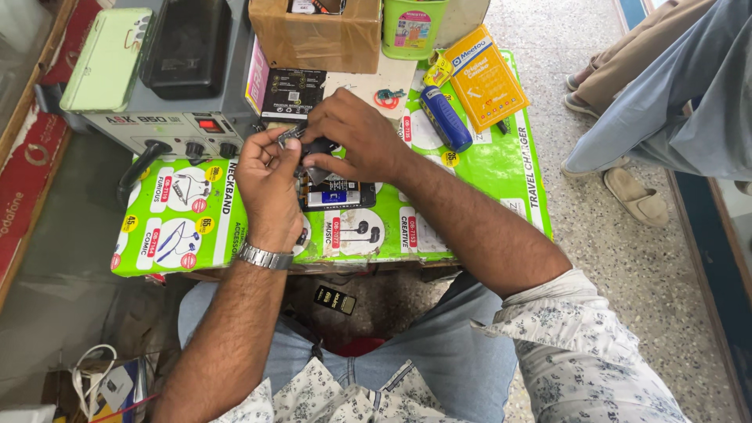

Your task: The person repairs a smartphone by connecting internal ribbon cables and reattaching the back cover. They use a small tool to manipulate the connectors and then snap the casing back into place.

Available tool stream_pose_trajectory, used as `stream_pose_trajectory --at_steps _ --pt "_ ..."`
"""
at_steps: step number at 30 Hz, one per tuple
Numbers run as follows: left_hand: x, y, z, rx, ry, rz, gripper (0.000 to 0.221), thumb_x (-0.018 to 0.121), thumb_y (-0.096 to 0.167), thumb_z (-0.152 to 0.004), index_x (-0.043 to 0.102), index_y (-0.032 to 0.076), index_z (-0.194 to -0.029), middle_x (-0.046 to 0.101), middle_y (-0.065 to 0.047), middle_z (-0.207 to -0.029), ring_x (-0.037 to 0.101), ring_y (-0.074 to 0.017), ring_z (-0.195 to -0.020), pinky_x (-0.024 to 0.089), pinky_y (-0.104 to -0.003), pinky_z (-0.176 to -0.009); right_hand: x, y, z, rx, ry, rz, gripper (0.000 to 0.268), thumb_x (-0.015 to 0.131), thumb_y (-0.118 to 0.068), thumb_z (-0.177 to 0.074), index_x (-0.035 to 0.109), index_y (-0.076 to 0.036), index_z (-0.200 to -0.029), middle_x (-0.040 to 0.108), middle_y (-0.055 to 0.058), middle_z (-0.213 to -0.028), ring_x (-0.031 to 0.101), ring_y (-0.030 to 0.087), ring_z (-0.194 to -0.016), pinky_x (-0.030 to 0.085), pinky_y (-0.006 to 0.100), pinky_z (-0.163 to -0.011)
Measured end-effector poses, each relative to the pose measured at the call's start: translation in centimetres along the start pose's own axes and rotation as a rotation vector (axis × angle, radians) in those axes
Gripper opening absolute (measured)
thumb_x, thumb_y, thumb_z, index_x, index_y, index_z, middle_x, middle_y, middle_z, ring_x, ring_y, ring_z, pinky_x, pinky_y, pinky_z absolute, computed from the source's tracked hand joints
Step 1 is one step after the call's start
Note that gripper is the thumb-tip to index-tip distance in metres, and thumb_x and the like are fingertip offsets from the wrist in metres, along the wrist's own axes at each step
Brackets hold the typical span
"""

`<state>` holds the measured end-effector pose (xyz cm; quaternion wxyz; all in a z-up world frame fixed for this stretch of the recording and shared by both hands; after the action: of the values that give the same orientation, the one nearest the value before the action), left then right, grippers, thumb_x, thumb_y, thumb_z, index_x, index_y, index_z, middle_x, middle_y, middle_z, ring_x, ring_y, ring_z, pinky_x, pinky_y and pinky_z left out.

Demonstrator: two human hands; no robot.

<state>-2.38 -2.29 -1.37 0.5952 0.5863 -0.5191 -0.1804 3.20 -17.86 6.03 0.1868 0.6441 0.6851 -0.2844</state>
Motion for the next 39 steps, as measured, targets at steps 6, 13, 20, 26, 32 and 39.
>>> stream_pose_trajectory --at_steps 6,13,20,26,32,39 --pt "-4.9 1.2 -0.4 0.073 0.150 -0.113 0.020 0.069 -0.002 -0.098 0.059 0.001 -0.115 0.069 -0.004 -0.097 0.066 -0.0096 -0.083 0.057 -0.025 -0.069 0.2 3.6 1.1 0.223 0.072 -0.338 0.017 0.082 -0.017 -0.098 0.066 -0.012 -0.098 0.070 0.001 -0.100 0.062 0.022 -0.095 0.051 0.039 -0.086" --pt "-11.3 2.4 3.2 0.038 0.221 -0.170 0.024 0.068 -0.007 -0.097 0.052 0.004 -0.112 0.066 -0.005 -0.089 0.065 -0.0139 -0.072 0.054 -0.027 -0.063 3.4 6.6 2.8 0.617 -0.414 -0.127 0.017 0.078 -0.026 -0.088 0.071 -0.012 -0.094 0.074 0.003 -0.086 0.072 0.020 -0.080 0.056 0.039 -0.072" --pt "-11.0 2.4 4.9 0.057 0.181 -0.124 0.027 0.067 -0.009 -0.099 0.049 0.003 -0.116 0.064 -0.006 -0.091 0.065 -0.0144 -0.074 0.060 -0.030 -0.065 2.0 4.8 1.7 0.466 -0.407 0.245 0.024 0.079 -0.038 -0.089 0.075 -0.015 -0.091 0.074 0.004 -0.093 0.069 0.028 -0.095 0.055 0.046 -0.075" --pt "-8.0 1.5 4.7 0.012 0.157 -0.052 0.025 0.065 -0.008 -0.097 0.050 0.003 -0.113 0.066 -0.008 -0.092 0.068 -0.0150 -0.076 0.062 -0.030 -0.066 1.9 1.7 0.6 0.226 -0.218 -0.021 0.043 0.082 -0.048 -0.089 0.070 -0.011 -0.108 0.069 0.007 -0.123 0.065 0.030 -0.116 0.056 0.043 -0.093" --pt "-4.3 0.4 4.9 -0.003 0.058 -0.103 0.026 0.069 -0.007 -0.095 0.051 0.002 -0.113 0.066 -0.007 -0.096 0.065 -0.0096 -0.079 0.058 -0.024 -0.068 2.5 -0.5 0.4 0.011 -0.229 -0.166 0.057 0.093 -0.047 -0.077 0.059 -0.010 -0.105 0.059 0.015 -0.145 0.059 0.036 -0.128 0.049 0.049 -0.109" --pt "-4.2 0.3 4.6 0.012 -0.048 -0.130 0.027 0.070 -0.005 -0.096 0.052 0.001 -0.115 0.065 -0.005 -0.095 0.065 -0.0082 -0.080 0.056 -0.021 -0.070 3.0 0.2 0.8 0.063 -0.252 -0.127 0.055 0.094 -0.034 -0.072 0.061 -0.009 -0.110 0.060 0.011 -0.146 0.058 0.035 -0.127 0.050 0.047 -0.109"
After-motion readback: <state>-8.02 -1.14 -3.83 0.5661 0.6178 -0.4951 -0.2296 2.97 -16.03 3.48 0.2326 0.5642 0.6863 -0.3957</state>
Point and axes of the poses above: each hand's wrist, its own z-axis away from the middle knuckle, its own x-axis out of the palm, y = z × x, the point moved 6 cm from there along -z, towards the middle knuckle
